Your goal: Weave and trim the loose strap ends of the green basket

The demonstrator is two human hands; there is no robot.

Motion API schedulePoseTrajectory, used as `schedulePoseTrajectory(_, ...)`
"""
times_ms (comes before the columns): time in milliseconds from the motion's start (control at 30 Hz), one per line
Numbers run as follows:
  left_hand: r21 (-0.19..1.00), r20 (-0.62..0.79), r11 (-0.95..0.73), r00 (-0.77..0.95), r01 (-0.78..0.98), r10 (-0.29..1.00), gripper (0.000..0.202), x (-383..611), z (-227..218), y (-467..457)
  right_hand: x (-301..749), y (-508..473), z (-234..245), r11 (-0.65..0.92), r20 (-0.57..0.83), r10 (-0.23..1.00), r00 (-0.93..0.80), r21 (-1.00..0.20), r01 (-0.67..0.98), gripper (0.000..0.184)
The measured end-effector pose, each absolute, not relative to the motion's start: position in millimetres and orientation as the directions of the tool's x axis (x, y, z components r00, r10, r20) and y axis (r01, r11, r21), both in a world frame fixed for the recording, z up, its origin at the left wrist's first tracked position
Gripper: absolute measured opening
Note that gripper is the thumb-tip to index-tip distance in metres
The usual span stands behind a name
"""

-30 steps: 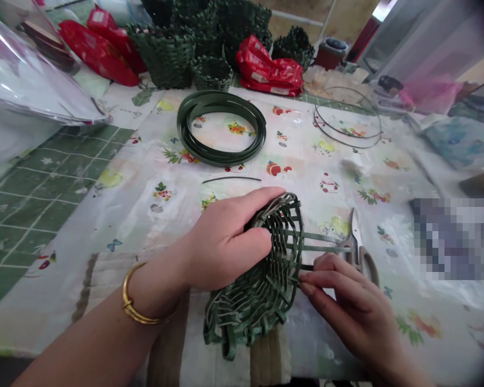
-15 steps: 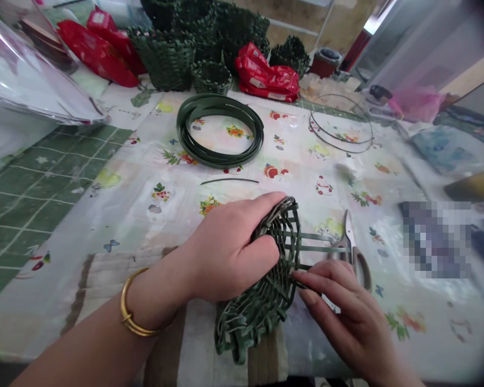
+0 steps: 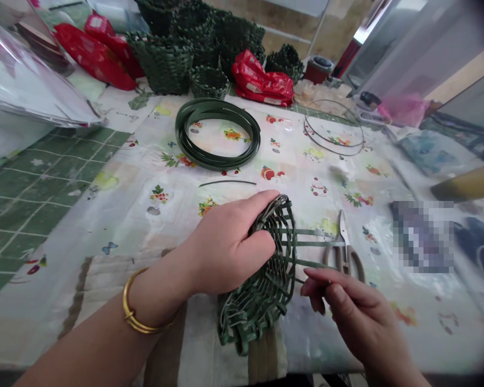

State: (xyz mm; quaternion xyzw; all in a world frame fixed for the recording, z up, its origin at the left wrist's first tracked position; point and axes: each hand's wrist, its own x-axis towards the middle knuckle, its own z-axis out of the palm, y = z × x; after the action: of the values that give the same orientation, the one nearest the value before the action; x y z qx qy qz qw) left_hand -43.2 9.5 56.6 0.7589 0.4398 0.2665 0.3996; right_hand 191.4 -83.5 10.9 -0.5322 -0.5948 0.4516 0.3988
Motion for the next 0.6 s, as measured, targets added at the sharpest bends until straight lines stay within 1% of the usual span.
schedulePoseTrajectory(100, 0.83, 0.052, -0.299, 0.469, 0.471, 0.882, 0.056, -41, 58, 8, 192, -80, 5, -0.118, -0.119, 0.989, -0.084, -0.993, 0.02, 0.022)
schedulePoseTrajectory(167, 0.825, 0.052, -0.302, 0.467, 0.478, 0.883, 0.057, -40, 58, 8, 191, -78, 4, -0.179, -0.176, 0.983, -0.058, -0.983, -0.047, 0.015)
schedulePoseTrajectory(200, 0.823, 0.052, -0.304, 0.468, 0.48, 0.882, 0.057, -40, 58, 8, 191, -76, 4, -0.192, -0.19, 0.981, -0.047, -0.981, -0.032, 0.011)
schedulePoseTrajectory(233, 0.822, 0.054, -0.305, 0.467, 0.481, 0.882, 0.057, -40, 58, 8, 190, -75, 5, -0.192, -0.193, 0.98, -0.045, -0.981, 0.019, 0.008)
schedulePoseTrajectory(300, 0.825, 0.057, -0.302, 0.461, 0.478, 0.886, 0.056, -40, 57, 8, 187, -73, 8, -0.146, -0.16, 0.985, -0.058, -0.97, 0.195, 0.012)
schedulePoseTrajectory(367, 0.829, 0.059, -0.298, 0.454, 0.474, 0.889, 0.056, -40, 56, 8, 183, -71, 11, -0.071, -0.104, 0.992, -0.071, -0.925, 0.373, 0.015)
schedulePoseTrajectory(400, 0.83, 0.059, -0.296, 0.453, 0.473, 0.89, 0.055, -40, 56, 8, 181, -70, 12, -0.046, -0.085, 0.994, -0.071, -0.899, 0.435, 0.015)
schedulePoseTrajectory(467, 0.828, 0.057, -0.296, 0.453, 0.476, 0.89, 0.056, -40, 57, 8, 176, -67, 14, -0.031, -0.069, 0.996, -0.059, -0.867, 0.498, 0.016)
schedulePoseTrajectory(600, 0.817, 0.061, -0.305, 0.452, 0.49, 0.89, 0.056, -37, 58, 5, 172, -65, 15, -0.068, -0.092, 0.995, -0.026, -0.868, 0.492, 0.014)
